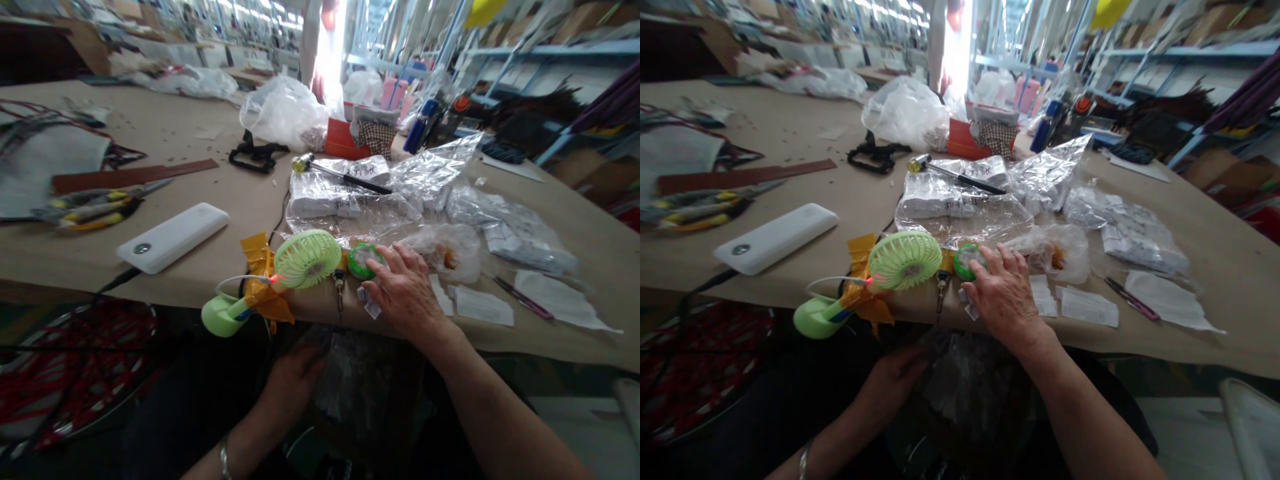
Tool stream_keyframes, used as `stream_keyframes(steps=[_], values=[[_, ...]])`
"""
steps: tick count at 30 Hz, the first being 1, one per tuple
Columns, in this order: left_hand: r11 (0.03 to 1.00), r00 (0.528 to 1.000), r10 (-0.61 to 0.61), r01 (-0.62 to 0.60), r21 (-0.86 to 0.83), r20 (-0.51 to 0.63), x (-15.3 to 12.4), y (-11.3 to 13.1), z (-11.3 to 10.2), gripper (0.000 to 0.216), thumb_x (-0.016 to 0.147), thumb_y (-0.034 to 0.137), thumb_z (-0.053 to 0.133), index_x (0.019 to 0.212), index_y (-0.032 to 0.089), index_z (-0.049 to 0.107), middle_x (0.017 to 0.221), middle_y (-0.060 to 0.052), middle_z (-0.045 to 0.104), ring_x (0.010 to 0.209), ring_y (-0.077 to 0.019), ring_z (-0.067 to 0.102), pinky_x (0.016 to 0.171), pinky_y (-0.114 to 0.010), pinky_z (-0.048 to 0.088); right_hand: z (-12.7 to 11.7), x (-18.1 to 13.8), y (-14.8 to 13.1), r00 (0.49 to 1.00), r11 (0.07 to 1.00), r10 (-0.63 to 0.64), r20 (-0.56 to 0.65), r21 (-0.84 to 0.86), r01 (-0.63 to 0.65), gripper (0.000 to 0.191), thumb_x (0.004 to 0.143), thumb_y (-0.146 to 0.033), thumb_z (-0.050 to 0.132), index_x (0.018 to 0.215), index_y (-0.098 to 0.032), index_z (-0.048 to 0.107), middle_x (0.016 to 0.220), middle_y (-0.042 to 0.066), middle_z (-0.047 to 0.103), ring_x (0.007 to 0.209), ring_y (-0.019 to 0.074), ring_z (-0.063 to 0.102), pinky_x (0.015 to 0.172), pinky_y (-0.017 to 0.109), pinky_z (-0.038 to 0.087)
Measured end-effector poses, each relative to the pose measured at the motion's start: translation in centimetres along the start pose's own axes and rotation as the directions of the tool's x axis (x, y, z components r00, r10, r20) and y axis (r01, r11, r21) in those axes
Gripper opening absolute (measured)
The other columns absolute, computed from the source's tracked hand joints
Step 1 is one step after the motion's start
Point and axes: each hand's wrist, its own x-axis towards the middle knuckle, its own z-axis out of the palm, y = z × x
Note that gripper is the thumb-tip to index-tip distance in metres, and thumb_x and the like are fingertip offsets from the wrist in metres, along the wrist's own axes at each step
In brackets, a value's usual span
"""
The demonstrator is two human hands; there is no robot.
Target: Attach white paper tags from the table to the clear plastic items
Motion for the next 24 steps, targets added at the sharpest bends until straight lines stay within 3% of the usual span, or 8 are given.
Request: stream_keyframes(steps=[5, 7, 13, 18, 24], values=[[0.999, 1.000, -0.023, 0.022, 0.024, 0.018, -0.2, 0.3, 0.4, 0.021, 0.077, 0.025, 0.053, 0.086, 0.021, 0.072, 0.089, -0.004, 0.073, 0.085, -0.0227, 0.065, 0.079, -0.032, 0.047, -1.0, -2.8, 0.4, 0.969, 0.971, 0.037, -0.243, 0.238, 0.023, 0.009, 0.086, -0.023, 0.054, 0.089, -0.022, 0.062, 0.099, 0.005, 0.064, 0.111, 0.0224, 0.051, 0.095, 0.040, 0.043], [0.999, 0.999, -0.018, 0.017, 0.033, 0.044, -0.2, 0.3, 0.7, 0.022, 0.077, 0.025, 0.052, 0.085, 0.021, 0.072, 0.088, -0.004, 0.073, 0.084, -0.0221, 0.065, 0.078, -0.031, 0.047, -1.0, -4.3, 0.1, 0.974, 0.969, 0.027, -0.226, 0.244, 0.030, 0.004, 0.083, -0.024, 0.058, 0.083, -0.022, 0.062, 0.094, 0.004, 0.065, 0.108, 0.0226, 0.053, 0.095, 0.041, 0.042], [1.000, 0.997, -0.020, 0.020, -0.004, 0.076, -0.4, 0.8, 1.8, 0.021, 0.078, 0.026, 0.052, 0.084, 0.020, 0.071, 0.088, -0.004, 0.073, 0.086, -0.0219, 0.065, 0.079, -0.031, 0.047, 0.7, -7.4, -1.7, 0.997, 0.999, 0.003, -0.078, 0.043, 0.000, 0.034, 0.083, -0.025, 0.058, 0.116, -0.018, 0.057, 0.116, 0.008, 0.064, 0.117, 0.0280, 0.049, 0.107, 0.051, 0.025], [0.997, 0.994, -0.025, 0.033, -0.076, 0.102, -0.6, 1.8, 2.1, 0.021, 0.077, 0.024, 0.052, 0.084, 0.019, 0.071, 0.086, -0.004, 0.073, 0.084, -0.0218, 0.065, 0.078, -0.030, 0.047, 1.1, -7.1, -1.4, 0.992, 0.997, -0.003, -0.123, 0.071, 0.012, 0.022, 0.084, -0.023, 0.057, 0.105, -0.024, 0.063, 0.108, 0.001, 0.069, 0.114, 0.0243, 0.054, 0.110, 0.051, 0.017], [0.980, 0.990, -0.031, 0.057, -0.193, 0.137, -0.5, 3.5, 2.5, 0.017, 0.075, 0.022, 0.054, 0.075, 0.019, 0.071, 0.079, -0.002, 0.072, 0.078, -0.0198, 0.064, 0.074, -0.028, 0.046, 0.9, -6.9, -0.5, 0.977, 0.980, 0.018, -0.212, 0.199, 0.025, 0.015, 0.083, -0.015, 0.058, 0.090, -0.026, 0.066, 0.094, -0.003, 0.073, 0.105, 0.0190, 0.060, 0.110, 0.049, 0.019]])
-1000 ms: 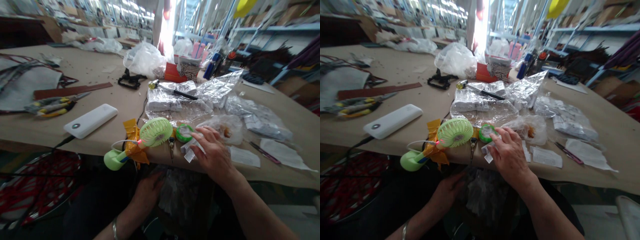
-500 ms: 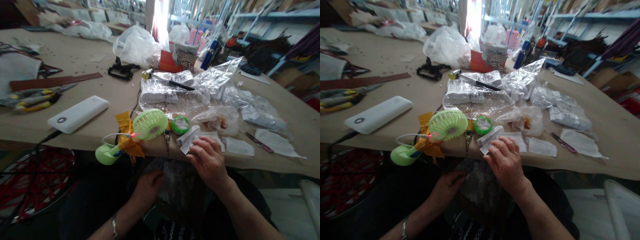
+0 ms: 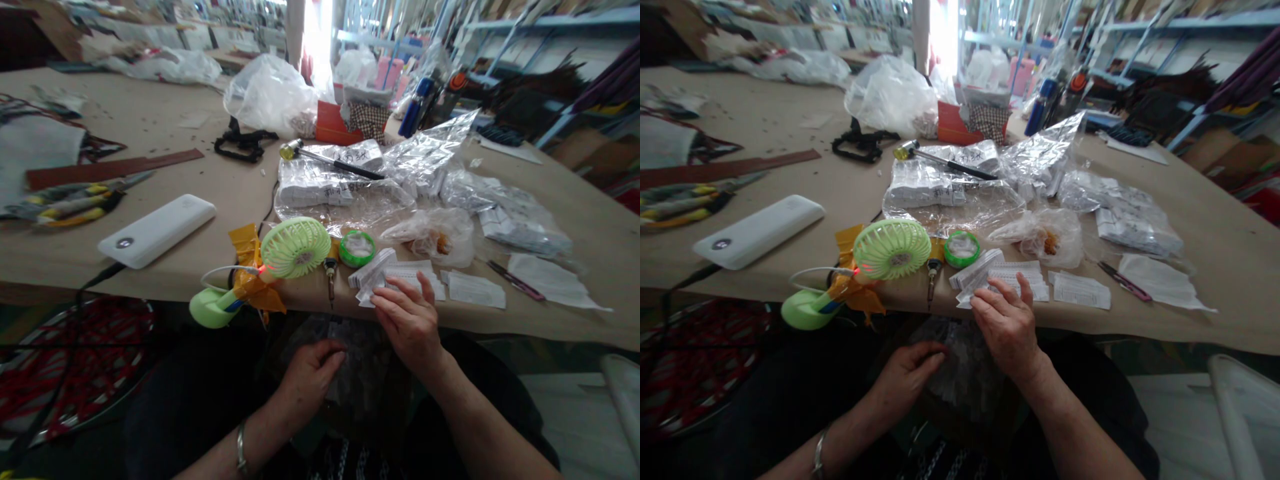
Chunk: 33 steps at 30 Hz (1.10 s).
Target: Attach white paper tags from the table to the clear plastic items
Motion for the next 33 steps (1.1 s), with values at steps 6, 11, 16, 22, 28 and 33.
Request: stream_keyframes(steps=[6, 11, 16, 22, 28, 33], values=[[0.889, 0.979, -0.133, 0.186, -0.419, 0.152, 0.2, 1.6, 1.1, 0.016, 0.075, 0.030, 0.062, 0.073, 0.015, 0.067, 0.070, -0.003, 0.067, 0.069, -0.0163, 0.061, 0.067, -0.027, 0.047, -0.7, -0.6, -0.3, 0.997, 0.992, -0.055, -0.055, 0.112, 0.061, 0.019, 0.079, -0.015, 0.061, 0.089, -0.030, 0.066, 0.092, -0.004, 0.072, 0.105, 0.0186, 0.061, 0.110, 0.049, 0.024], [0.427, 0.917, -0.132, 0.395, -0.814, 0.376, 0.4, 3.5, 2.2, 0.032, 0.078, 0.042, 0.062, 0.091, 0.013, 0.065, 0.079, -0.005, 0.066, 0.066, -0.0127, 0.061, 0.064, -0.026, 0.049, -1.6, -2.6, -2.6, 0.989, 0.976, -0.140, 0.041, 0.175, 0.131, 0.019, 0.079, -0.015, 0.061, 0.090, -0.029, 0.065, 0.094, -0.003, 0.072, 0.110, 0.0210, 0.058, 0.109, 0.049, 0.025], [0.413, 0.920, -0.198, 0.392, -0.822, 0.339, 1.0, 4.0, 3.2, 0.020, 0.067, 0.023, 0.074, 0.076, 0.010, 0.064, 0.065, -0.001, 0.062, 0.052, -0.0057, 0.055, 0.047, -0.014, 0.040, -2.3, -4.4, -3.2, 0.977, 0.968, -0.186, 0.102, 0.189, 0.165, 0.021, 0.082, -0.015, 0.057, 0.099, -0.026, 0.063, 0.096, -0.002, 0.071, 0.109, 0.0202, 0.057, 0.108, 0.047, 0.029], [0.587, 0.905, -0.288, 0.426, -0.689, 0.314, 0.9, 3.7, 3.6, 0.017, 0.079, 0.024, 0.062, 0.086, 0.009, 0.062, 0.065, -0.005, 0.066, 0.056, -0.0129, 0.062, 0.054, -0.023, 0.049, -2.9, -3.7, 1.8, 0.999, 0.994, 0.031, 0.022, -0.103, -0.029, 0.032, 0.080, -0.015, 0.061, 0.112, -0.019, 0.060, 0.104, 0.009, 0.066, 0.108, 0.0248, 0.053, 0.094, 0.044, 0.044], [0.613, 0.891, -0.309, 0.453, -0.647, 0.332, 0.9, 3.1, 3.9, 0.017, 0.082, 0.024, 0.059, 0.088, 0.009, 0.060, 0.064, -0.006, 0.066, 0.054, -0.0123, 0.062, 0.052, -0.022, 0.048, -2.1, -3.4, 4.0, 0.999, 0.986, 0.029, -0.022, -0.166, -0.032, 0.019, 0.081, -0.015, 0.060, 0.098, -0.020, 0.067, 0.097, 0.006, 0.069, 0.097, 0.0210, 0.058, 0.089, 0.038, 0.045], [0.603, 0.878, -0.337, 0.478, -0.639, 0.338, 0.8, 3.5, 3.9, 0.017, 0.082, 0.024, 0.059, 0.089, 0.008, 0.060, 0.065, -0.007, 0.066, 0.054, -0.0131, 0.062, 0.053, -0.024, 0.049, -2.6, -3.3, 4.4, 0.995, 0.998, 0.022, -0.100, -0.058, -0.028, 0.020, 0.079, -0.012, 0.062, 0.096, -0.023, 0.066, 0.093, 0.003, 0.070, 0.097, 0.0196, 0.060, 0.091, 0.040, 0.044]])
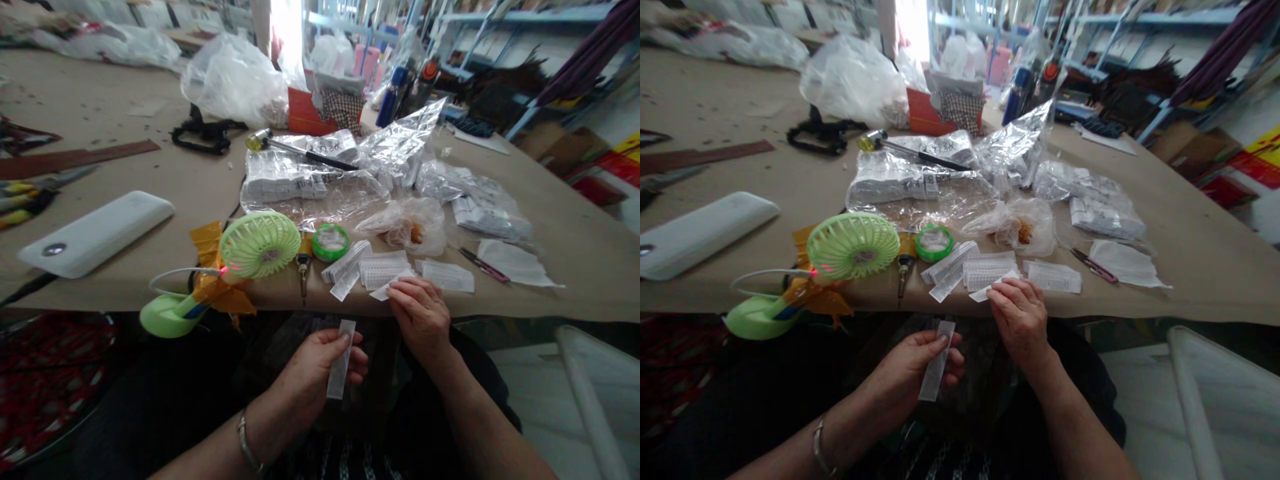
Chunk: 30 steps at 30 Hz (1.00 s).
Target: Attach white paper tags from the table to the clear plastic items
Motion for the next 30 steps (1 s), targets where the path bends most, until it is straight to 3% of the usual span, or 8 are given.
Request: stream_keyframes(steps=[3, 9, 18, 22, 25, 27, 30], values=[[0.999, 0.999, -0.036, 0.037, -0.037, 0.034, -0.2, 0.4, 0.3, 0.016, 0.082, 0.022, 0.058, 0.087, 0.007, 0.062, 0.070, -0.009, 0.067, 0.054, -0.0133, 0.062, 0.056, -0.026, 0.051, -0.8, 0.0, -1.1, 0.998, 0.995, -0.037, -0.044, 0.091, 0.041, 0.023, 0.077, -0.010, 0.063, 0.094, -0.025, 0.066, 0.096, 0.003, 0.068, 0.103, 0.0222, 0.057, 0.094, 0.047, 0.042], [0.974, 0.993, 0.005, 0.023, -0.226, 0.122, -0.3, 0.7, 0.5, 0.010, 0.072, 0.014, 0.065, 0.077, 0.006, 0.067, 0.064, -0.005, 0.063, 0.052, -0.0103, 0.057, 0.050, -0.020, 0.045, -0.6, -1.2, -5.3, 0.960, 0.916, -0.240, 0.144, 0.363, 0.174, 0.014, 0.081, -0.014, 0.061, 0.089, -0.024, 0.066, 0.089, 0.001, 0.067, 0.103, 0.0195, 0.055, 0.093, 0.042, 0.045], [0.972, 0.980, -0.035, 0.079, -0.223, 0.195, -0.6, 0.2, -0.2, 0.023, 0.064, 0.017, 0.074, 0.082, 0.005, 0.068, 0.069, -0.006, 0.064, 0.053, -0.0088, 0.056, 0.048, -0.017, 0.039, 0.2, -2.2, -6.3, 0.922, 0.891, -0.306, 0.236, 0.414, 0.189, 0.015, 0.084, -0.014, 0.057, 0.087, -0.026, 0.065, 0.087, -0.004, 0.069, 0.108, 0.0168, 0.053, 0.103, 0.042, 0.034], [0.973, 0.980, -0.043, 0.085, -0.213, 0.195, -0.5, 0.1, -0.3, 0.022, 0.065, 0.018, 0.074, 0.082, 0.006, 0.067, 0.063, -0.004, 0.063, 0.049, -0.0089, 0.056, 0.047, -0.018, 0.042, -0.7, -2.4, -5.7, 0.915, 0.895, -0.304, 0.265, 0.408, 0.179, 0.018, 0.083, -0.019, 0.059, 0.098, -0.027, 0.063, 0.092, -0.003, 0.070, 0.111, 0.0200, 0.051, 0.103, 0.045, 0.035], [0.988, 0.986, -0.082, 0.100, -0.121, 0.145, -0.6, 0.1, -0.3, 0.019, 0.074, 0.023, 0.068, 0.085, 0.008, 0.064, 0.066, -0.008, 0.066, 0.053, -0.0143, 0.061, 0.053, -0.025, 0.049, -2.0, -2.4, -3.1, 0.968, 0.954, -0.151, 0.202, 0.286, 0.090, 0.032, 0.082, -0.021, 0.059, 0.114, -0.023, 0.056, 0.103, 0.004, 0.066, 0.113, 0.0239, 0.050, 0.097, 0.047, 0.042], [0.994, 0.989, -0.098, 0.104, -0.045, 0.111, -0.6, 0.1, -0.3, 0.019, 0.079, 0.025, 0.063, 0.086, 0.008, 0.062, 0.066, -0.009, 0.067, 0.055, -0.0167, 0.064, 0.055, -0.028, 0.051, -2.8, -2.4, -0.5, 0.994, 0.997, 0.040, 0.097, 0.062, -0.046, 0.038, 0.084, -0.021, 0.056, 0.122, -0.021, 0.051, 0.109, 0.009, 0.062, 0.114, 0.0256, 0.049, 0.095, 0.047, 0.044], [0.995, 0.991, -0.094, 0.095, -0.002, 0.090, -0.3, -0.2, -0.3, 0.018, 0.081, 0.026, 0.060, 0.087, 0.009, 0.061, 0.062, -0.007, 0.065, 0.053, -0.0163, 0.063, 0.050, -0.026, 0.050, -3.7, -2.9, 3.1, 0.971, 0.927, 0.224, 0.077, -0.325, -0.188, 0.049, 0.084, -0.035, 0.056, 0.128, -0.015, 0.046, 0.118, 0.016, 0.056, 0.117, 0.0314, 0.046, 0.096, 0.051, 0.040]])
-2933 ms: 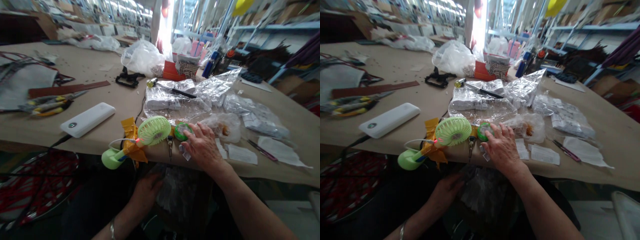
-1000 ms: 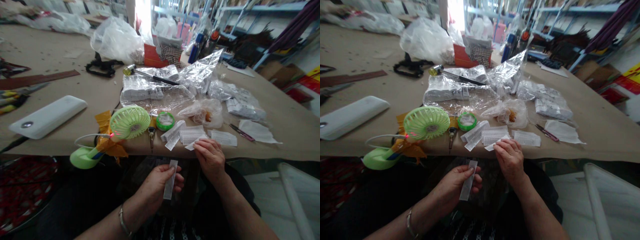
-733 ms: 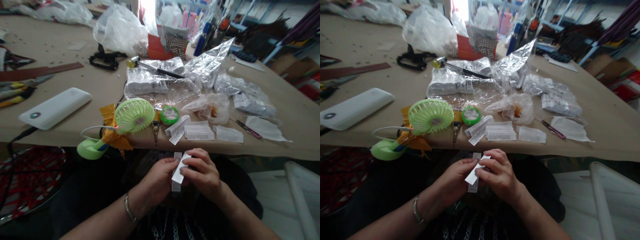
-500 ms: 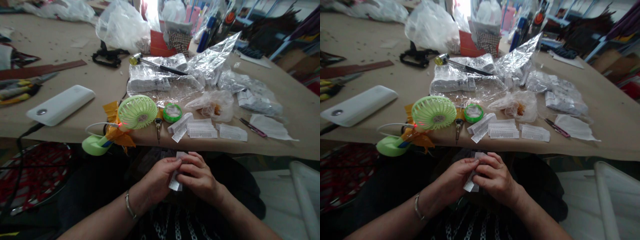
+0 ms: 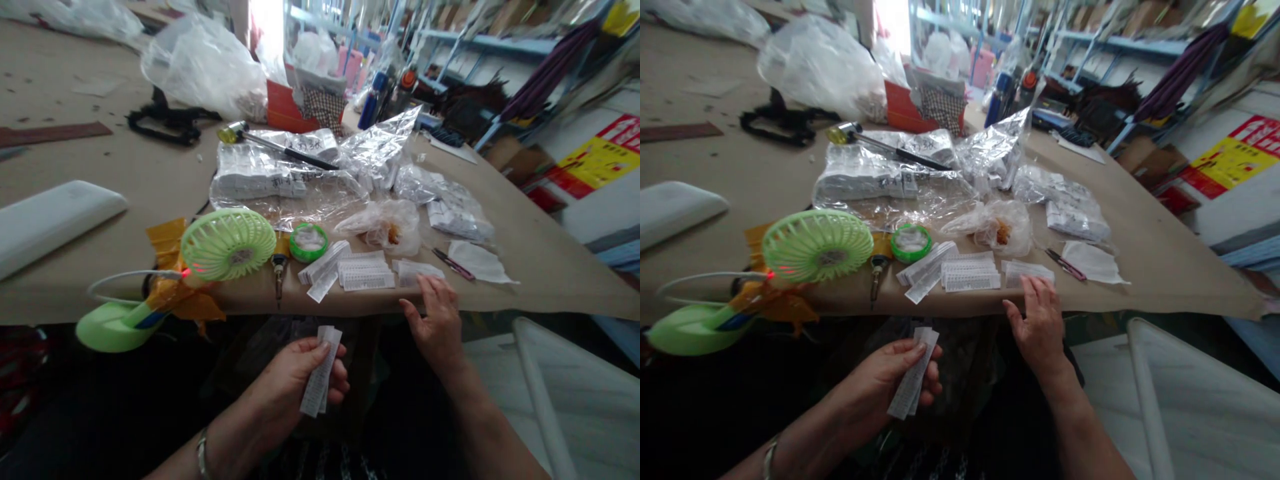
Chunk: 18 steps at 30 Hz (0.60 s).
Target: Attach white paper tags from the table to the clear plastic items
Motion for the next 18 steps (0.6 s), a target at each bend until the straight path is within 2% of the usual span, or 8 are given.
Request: stream_keyframes(steps=[3, 6, 14, 18], values=[[1.000, 1.000, 0.009, -0.009, 0.007, 0.012, 0.3, -0.2, 0.0, 0.020, 0.080, 0.028, 0.061, 0.086, 0.009, 0.061, 0.059, -0.005, 0.063, 0.052, -0.0159, 0.062, 0.048, -0.024, 0.048, 0.4, -0.6, 1.8, 0.996, 0.986, -0.009, 0.092, -0.167, 0.024, 0.047, 0.085, -0.034, 0.054, 0.128, -0.014, 0.048, 0.123, 0.016, 0.055, 0.117, 0.0313, 0.045, 0.097, 0.049, 0.038], [0.999, 1.000, 0.019, -0.019, 0.026, 0.008, 0.4, -0.3, -0.1, 0.022, 0.080, 0.031, 0.061, 0.086, 0.009, 0.061, 0.059, -0.005, 0.063, 0.051, -0.0151, 0.061, 0.047, -0.023, 0.048, 0.6, -1.3, 2.0, 0.996, 0.981, -0.070, 0.053, -0.178, 0.078, 0.038, 0.086, -0.023, 0.053, 0.124, -0.017, 0.053, 0.118, 0.012, 0.060, 0.112, 0.0269, 0.050, 0.097, 0.044, 0.039], [0.999, 1.000, 0.029, -0.029, 0.025, 0.006, -0.1, -0.1, -0.3, 0.022, 0.081, 0.031, 0.060, 0.087, 0.009, 0.060, 0.060, -0.005, 0.063, 0.051, -0.0146, 0.061, 0.047, -0.023, 0.047, 0.3, -0.9, 3.3, 0.990, 0.992, -0.127, -0.063, -0.030, 0.125, 0.023, 0.083, -0.014, 0.054, 0.104, -0.019, 0.065, 0.098, 0.008, 0.067, 0.098, 0.0220, 0.059, 0.090, 0.039, 0.046], [0.999, 0.999, 0.043, -0.043, 0.011, 0.021, -0.4, 0.1, -0.2, 0.022, 0.081, 0.030, 0.059, 0.086, 0.009, 0.061, 0.061, -0.006, 0.063, 0.052, -0.0154, 0.062, 0.048, -0.023, 0.048, -0.4, -0.2, 3.1, 0.984, 0.992, -0.032, -0.174, 0.114, 0.053, 0.020, 0.082, -0.016, 0.058, 0.099, -0.021, 0.066, 0.097, 0.007, 0.066, 0.096, 0.0228, 0.060, 0.089, 0.042, 0.048]])
